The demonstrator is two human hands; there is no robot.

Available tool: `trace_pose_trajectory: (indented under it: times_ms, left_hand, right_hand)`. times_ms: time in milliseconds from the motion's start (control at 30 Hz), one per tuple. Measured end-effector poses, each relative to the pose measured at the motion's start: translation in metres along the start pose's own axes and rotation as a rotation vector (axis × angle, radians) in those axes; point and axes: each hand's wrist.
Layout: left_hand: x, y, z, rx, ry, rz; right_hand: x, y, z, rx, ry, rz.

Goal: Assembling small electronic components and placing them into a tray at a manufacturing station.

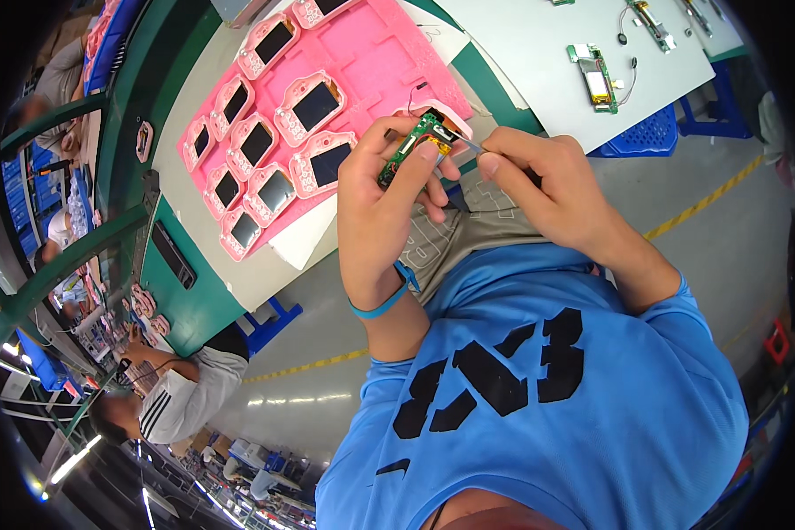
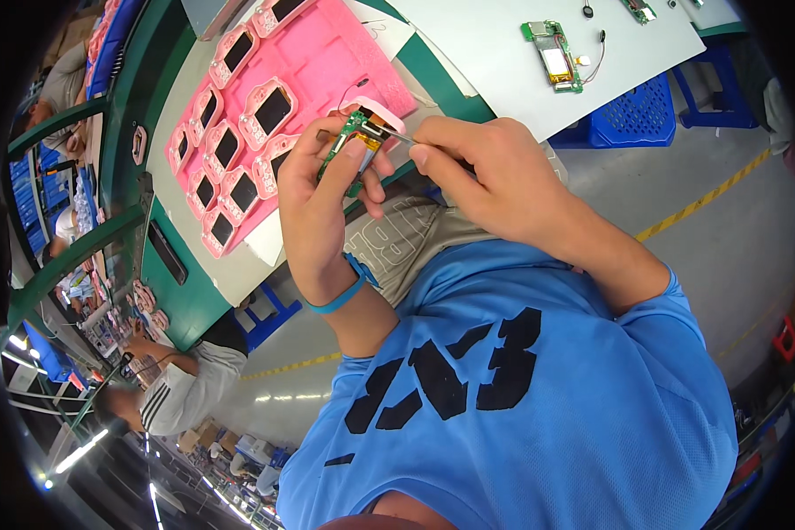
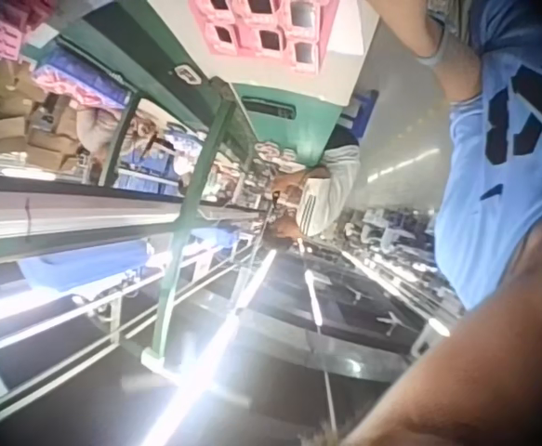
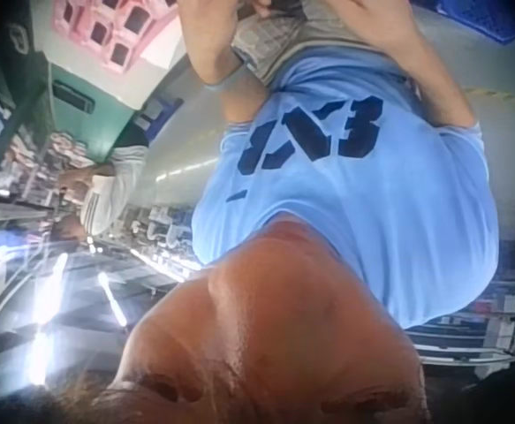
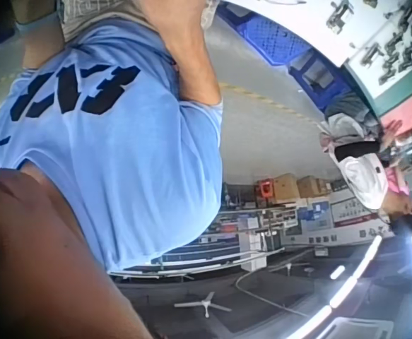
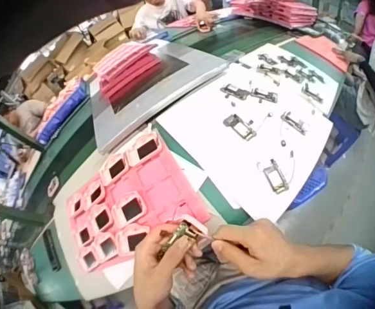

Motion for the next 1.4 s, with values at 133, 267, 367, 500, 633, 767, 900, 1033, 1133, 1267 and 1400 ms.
trace_pose_trajectory:
  times_ms: [133, 267, 367, 500, 633, 767, 900, 1033, 1133, 1267, 1400]
  left_hand:
    - [0.001, -0.002, 0.000, -0.005, -0.018, -0.015]
    - [0.001, -0.003, -0.001, -0.014, -0.038, -0.037]
    - [0.000, -0.003, -0.001, -0.022, -0.023, -0.023]
    - [-0.004, -0.004, -0.002, -0.028, 0.016, 0.027]
    - [-0.012, -0.005, 0.000, -0.028, 0.081, 0.130]
    - [-0.020, -0.007, 0.009, -0.108, 0.160, 0.282]
    - [-0.026, 0.023, 0.020, -0.031, 0.074, 0.239]
    - [-0.013, 0.030, 0.028, -0.020, -0.019, 0.206]
    - [-0.009, 0.032, 0.031, -0.041, -0.073, 0.188]
    - [-0.019, 0.029, 0.028, -0.041, -0.062, 0.267]
    - [-0.005, 0.028, 0.003, -0.001, -0.073, 0.200]
  right_hand:
    - [0.001, 0.000, -0.001, 0.007, 0.016, -0.055]
    - [0.000, 0.002, -0.002, 0.019, 0.018, -0.056]
    - [-0.001, 0.003, -0.002, 0.036, 0.013, -0.081]
    - [-0.001, 0.002, -0.002, 0.052, 0.004, -0.103]
    - [0.001, -0.001, -0.005, 0.052, -0.010, -0.103]
    - [0.003, 0.000, -0.005, 0.023, -0.010, -0.116]
    - [0.031, -0.008, 0.003, -0.023, -0.028, -0.171]
    - [0.058, -0.017, 0.007, -0.016, 0.038, -0.239]
    - [0.061, -0.019, 0.016, 0.084, 0.100, -0.305]
    - [0.038, -0.002, 0.057, 0.580, -0.015, -0.591]
    - [0.041, 0.008, 0.071, 0.562, -0.077, -0.547]
Point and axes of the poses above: each hand's wrist, its own z-axis towards the middle knuckle, its own x-axis out of the back of the hand, y = z × x, and after that the axes turned 4 degrees about -y, right-handed
